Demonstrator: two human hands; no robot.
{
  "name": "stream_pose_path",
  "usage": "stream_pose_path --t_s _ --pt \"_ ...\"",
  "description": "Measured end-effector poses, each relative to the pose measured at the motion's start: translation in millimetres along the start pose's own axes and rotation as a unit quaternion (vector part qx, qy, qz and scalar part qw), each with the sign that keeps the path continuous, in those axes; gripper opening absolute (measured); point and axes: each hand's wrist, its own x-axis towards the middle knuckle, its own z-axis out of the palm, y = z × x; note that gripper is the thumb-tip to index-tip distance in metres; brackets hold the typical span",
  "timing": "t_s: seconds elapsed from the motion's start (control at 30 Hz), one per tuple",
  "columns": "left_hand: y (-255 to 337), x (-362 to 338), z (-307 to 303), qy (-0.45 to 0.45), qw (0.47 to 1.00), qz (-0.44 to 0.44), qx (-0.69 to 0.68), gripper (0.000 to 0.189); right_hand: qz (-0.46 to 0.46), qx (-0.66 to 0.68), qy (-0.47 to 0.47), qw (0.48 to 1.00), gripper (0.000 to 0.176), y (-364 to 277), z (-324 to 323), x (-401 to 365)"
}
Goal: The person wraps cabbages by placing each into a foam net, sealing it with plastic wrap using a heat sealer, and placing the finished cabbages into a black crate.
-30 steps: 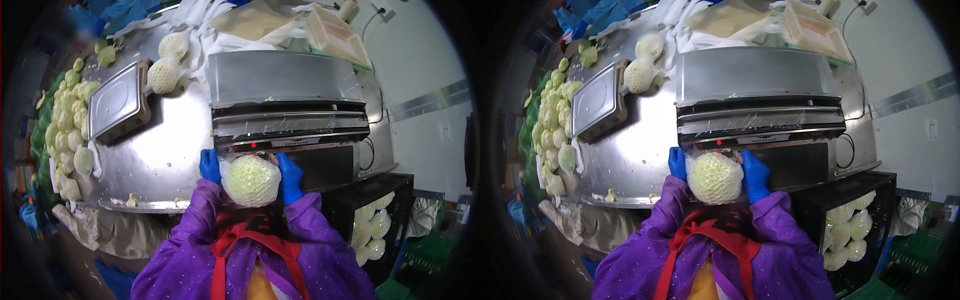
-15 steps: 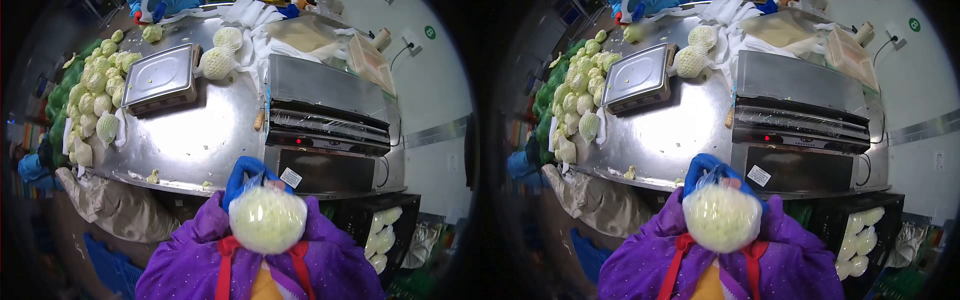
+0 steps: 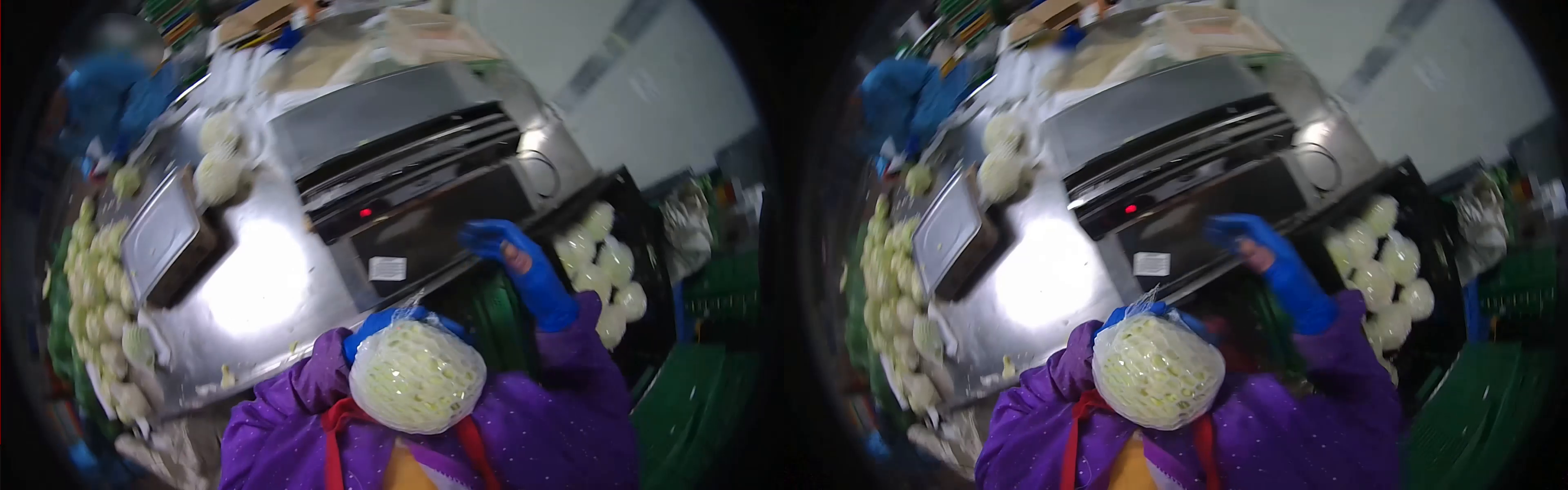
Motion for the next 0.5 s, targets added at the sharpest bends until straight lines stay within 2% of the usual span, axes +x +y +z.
stream_pose_path --t_s 0.03,0.07,0.1,0.13,0.23,0.3,0.33,0.43,0.47,0.5 --pt "0 11 3 0.000 1.000 -0.017 0.000 0.059 -0.101 -0.068 -0.069 0.990 0.057 -18 4 2" --pt "-3 25 5 0.002 0.999 -0.035 0.000 0.059 -0.070 0.033 -0.149 0.986 0.070 16 19 -6" --pt "-5 38 7 0.009 0.999 -0.049 0.002 0.060 -0.148 -0.138 -0.176 0.963 0.076 10 37 -13" --pt "-8 52 7 0.019 0.998 -0.062 0.004 0.060 -0.205 -0.309 -0.194 0.908 0.083 0 41 -22" --pt "-19 96 7 0.050 0.994 -0.092 0.017 0.062 -0.136 -0.166 -0.151 0.965 0.088 10 -9 -68" --pt "-29 128 7 0.063 0.992 -0.105 0.035 0.063 -0.173 -0.072 -0.097 0.978 0.089 17 -31 -103" --pt "-35 142 7 0.067 0.990 -0.113 0.048 0.064 -0.202 -0.102 -0.030 0.974 0.089 20 -42 -122" --pt "-52 196 16 0.042 0.982 -0.145 0.115 0.065 -0.218 -0.054 0.117 0.967 0.088 24 -77 -179" --pt "-58 217 31 0.030 0.976 -0.157 0.147 0.066 -0.162 -0.043 0.156 0.974 0.088 26 -98 -204" --pt "-67 243 52 0.018 0.970 -0.169 0.174 0.065 -0.081 0.043 0.225 0.970 0.083 30 -118 -232"
